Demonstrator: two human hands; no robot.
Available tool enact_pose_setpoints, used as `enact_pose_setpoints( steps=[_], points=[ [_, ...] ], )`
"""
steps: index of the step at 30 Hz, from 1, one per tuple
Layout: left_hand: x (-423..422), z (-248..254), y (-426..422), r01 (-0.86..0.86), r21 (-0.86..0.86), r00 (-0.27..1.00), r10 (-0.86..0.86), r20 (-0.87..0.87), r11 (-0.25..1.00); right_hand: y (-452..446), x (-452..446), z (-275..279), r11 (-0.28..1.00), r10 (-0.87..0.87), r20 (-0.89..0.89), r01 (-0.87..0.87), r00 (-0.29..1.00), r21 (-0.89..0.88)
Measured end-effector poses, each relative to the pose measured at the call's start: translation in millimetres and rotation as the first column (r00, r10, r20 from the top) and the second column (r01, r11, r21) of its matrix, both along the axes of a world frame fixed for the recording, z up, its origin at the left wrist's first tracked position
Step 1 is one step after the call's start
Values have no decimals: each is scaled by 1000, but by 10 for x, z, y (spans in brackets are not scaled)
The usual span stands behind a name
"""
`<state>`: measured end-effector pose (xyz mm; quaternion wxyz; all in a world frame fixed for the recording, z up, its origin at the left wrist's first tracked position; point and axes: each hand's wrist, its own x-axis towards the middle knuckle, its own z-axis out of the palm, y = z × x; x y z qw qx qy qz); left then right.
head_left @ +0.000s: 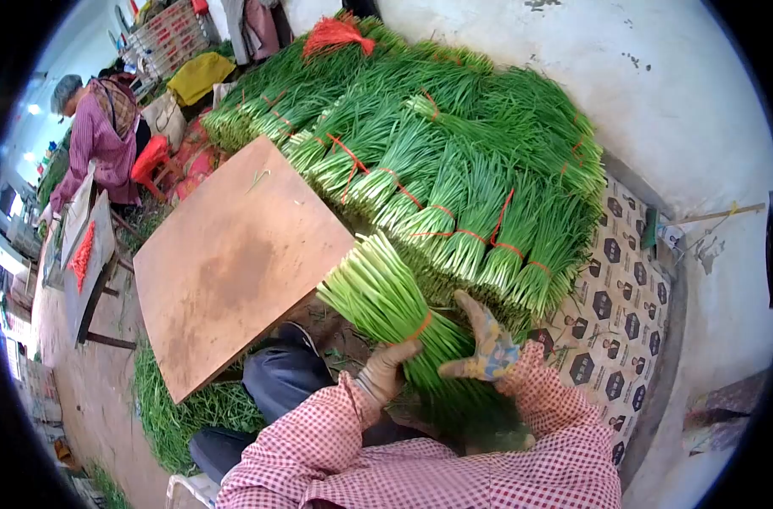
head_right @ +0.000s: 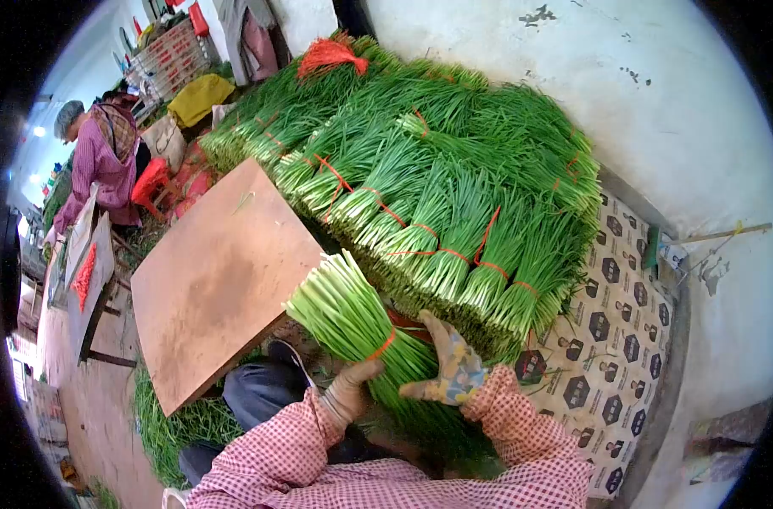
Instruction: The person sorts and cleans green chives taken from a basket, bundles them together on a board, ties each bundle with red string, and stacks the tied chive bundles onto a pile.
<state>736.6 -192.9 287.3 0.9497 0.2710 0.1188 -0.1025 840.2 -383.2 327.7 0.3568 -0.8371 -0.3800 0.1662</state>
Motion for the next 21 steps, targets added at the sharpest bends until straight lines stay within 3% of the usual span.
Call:
enact_pose_setpoints(
  steps=[3, 4, 5, 7, 8, 9, 10, 11, 12, 13, 14, 15, 16, 17, 18, 19, 21],
  points=[
    [39, 72, 39, -82, -121, 990, 67, -121, 989, 8, -302, -298, 985, 130, 5, -129, 991, -116],
    [38, 16, 12, -111, -92, 983, 95, -159, 990, 3, -427, -552, 997, 83, 126, -82, 989, -15],
    [47, -22, -30, -141, -65, 973, 126, -193, 988, 11, -477, -636, 996, 90, 121, -88, 989, -24],
    [114, -66, -119, -153, -86, 968, 131, -214, 985, 6, -462, -723, 995, -65, -43, 68, 997, 79],
    [167, -9, -133, -148, -89, 965, 124, -233, 985, -28, -386, -647, 995, -58, -44, 61, 997, 75],
    [199, 66, -142, -152, -91, 964, 127, -235, 984, -120, -276, -517, 995, -65, -197, 78, 978, 59],
    [276, 361, -132, -116, -24, 982, 111, -151, 993, -181, -165, -326, 995, -76, -345, 95, 936, 39],
    [397, 566, -100, -83, 42, 994, 86, -67, 996, -180, -21, -11, 994, -89, -259, 101, 962, 34],
    [513, 640, 34, 4, 245, 995, -29, 97, 969, -175, 157, 327, 994, -101, -168, 107, 981, 24],
    [608, 718, 231, 52, 442, 993, -93, 70, 896, -218, 344, 525, 989, -88, -149, 104, 985, 103],
    [742, 795, 450, 91, 611, 989, -145, 40, 786, -223, 819, 932, 992, -70, 109, 57, 992, 113],
    [818, 896, 624, -3, 817, 989, -120, 89, 576, -159, 1122, 1202, 997, -34, 277, 13, 960, 77],
    [909, 546, 877, -260, 917, 938, -146, 314, 301, -82, 1392, 1418, 999, 9, 437, -29, 899, 38],
    [939, 752, 1127, -94, 993, 980, -169, 105, 73, 39, 1697, 1604, 1000, -3, 426, -7, 904, 21],
    [1024, 704, 1350, -167, 919, 966, -245, 81, -356, 164, 2001, 1764, 998, 56, 570, -23, 820, -65],
    [1046, 612, 1500, -166, 921, 967, -239, 83, -352, 352, 2296, 1842, 985, -3, 557, 98, 831, -141],
    [1094, 393, 1715, -85, 664, 968, -220, -122, -743, 778, 2980, 1792, 862, -84, 619, 368, 781, -347]
  ],
)
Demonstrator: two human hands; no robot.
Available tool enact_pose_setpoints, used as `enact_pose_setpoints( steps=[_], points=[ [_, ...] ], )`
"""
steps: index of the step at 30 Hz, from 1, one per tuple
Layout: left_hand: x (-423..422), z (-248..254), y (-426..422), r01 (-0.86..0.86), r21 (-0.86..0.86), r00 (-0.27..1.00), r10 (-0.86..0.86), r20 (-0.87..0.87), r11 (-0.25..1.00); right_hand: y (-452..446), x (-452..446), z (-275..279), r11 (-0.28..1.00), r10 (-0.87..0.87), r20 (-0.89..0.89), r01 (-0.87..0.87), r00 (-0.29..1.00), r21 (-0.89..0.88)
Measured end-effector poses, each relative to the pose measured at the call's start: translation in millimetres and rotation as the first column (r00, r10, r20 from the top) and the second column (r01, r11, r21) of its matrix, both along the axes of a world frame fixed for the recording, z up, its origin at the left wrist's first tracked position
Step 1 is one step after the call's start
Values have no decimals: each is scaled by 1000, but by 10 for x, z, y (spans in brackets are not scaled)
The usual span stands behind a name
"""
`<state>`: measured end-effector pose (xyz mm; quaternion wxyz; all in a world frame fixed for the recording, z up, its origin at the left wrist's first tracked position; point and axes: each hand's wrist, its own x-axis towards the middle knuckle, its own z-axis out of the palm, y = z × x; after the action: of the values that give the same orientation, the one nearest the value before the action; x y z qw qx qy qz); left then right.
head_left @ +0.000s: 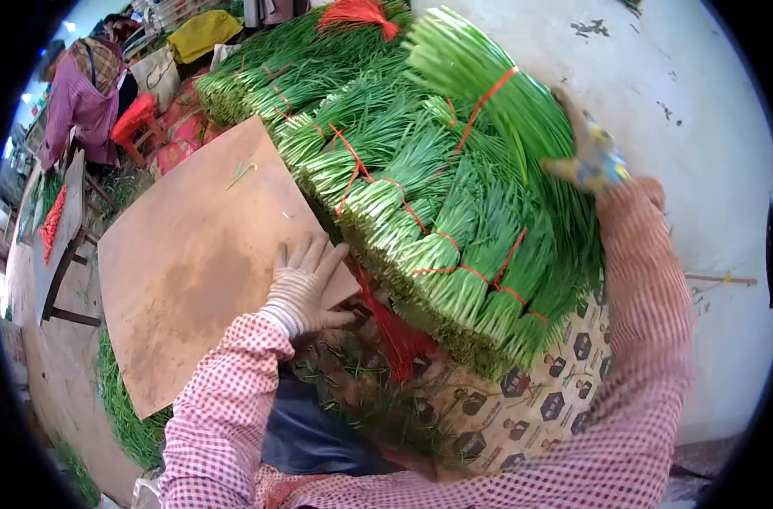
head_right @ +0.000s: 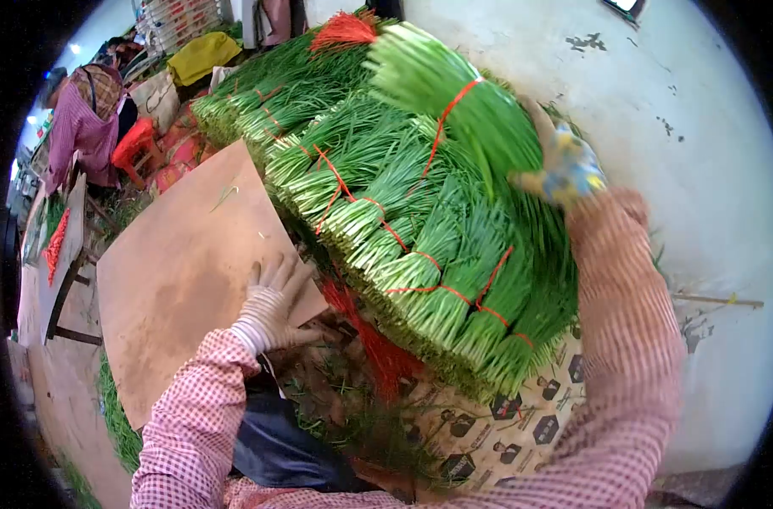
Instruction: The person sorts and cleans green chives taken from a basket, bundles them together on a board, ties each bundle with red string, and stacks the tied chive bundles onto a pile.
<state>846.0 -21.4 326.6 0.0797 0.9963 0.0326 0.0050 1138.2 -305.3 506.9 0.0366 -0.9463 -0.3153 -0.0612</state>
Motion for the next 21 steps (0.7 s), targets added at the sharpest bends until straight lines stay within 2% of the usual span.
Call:
enact_pose_setpoints(
  steps=[1, 3, 5, 6, 7, 8, 9, 10, 11, 12, 13, 15, 16, 18, 19, 21],
  points=[
    [48, -128, 14, -9, 105, 992, 22, -122, 994, 191, 305, -207, 977, -140, 89, 152, 986, -151],
    [72, -226, 19, -27, 77, 994, 35, -106, 997, 606, 407, -582, 794, -319, 159, 355, 935, -494],
    [75, -173, 35, -48, 20, 991, 50, -128, 999, 776, 343, -1205, 646, -355, 62, 293, 933, -705],
    [66, -190, 45, -41, 19, 992, 43, -115, 999, 753, 153, -1572, 722, -254, 37, 215, 967, -658],
    [58, -211, 50, -40, 0, 994, 39, -105, 999, 694, -85, -1977, 829, -170, -18, 133, 985, -543],
    [55, -231, 58, -38, -20, 996, 36, -87, 999, 607, -383, -2316, 920, -26, -133, -28, 991, -391],
    [39, -228, 68, -37, -32, 995, 34, -97, 999, 557, -793, -2653, 942, 201, -366, -281, 909, -181],
    [40, -224, 81, -39, -34, 996, 36, -83, 999, 509, -1220, -2966, 898, 373, -565, -439, 736, 20],
    [49, -212, 75, -39, -33, 997, 37, -72, 999, 458, -1673, -3221, 839, 456, -716, -523, 528, 148],
    [58, -202, 75, -32, -37, 996, 29, -83, 999, 339, -2224, -2929, 799, 584, -649, -486, 487, 355],
    [64, -194, 72, -41, -24, 997, 39, -71, 999, 168, -2701, -3235, 915, 332, -858, -355, 392, 192],
    [42, -280, 67, -33, -1, 999, 33, -16, 999, -291, -3455, -4063, 994, 84, -995, 63, 56, 87],
    [25, -280, 69, -26, 0, 1000, 26, 18, 1000, -455, -3698, -4155, 993, 71, -996, 94, 56, 76],
    [46, -279, 52, -52, 20, 999, 52, 8, 998, -687, -3956, -4326, 978, -156, -967, 171, 199, -122],
    [52, -252, 44, -52, 35, 999, 52, 7, 998, -779, -4051, -4459, 975, -163, -970, 181, 181, -130],
    [60, -258, 37, -45, 54, 999, 44, 11, 998, -974, -4165, -4828, 853, -215, -975, 477, -47, -211]
  ],
)
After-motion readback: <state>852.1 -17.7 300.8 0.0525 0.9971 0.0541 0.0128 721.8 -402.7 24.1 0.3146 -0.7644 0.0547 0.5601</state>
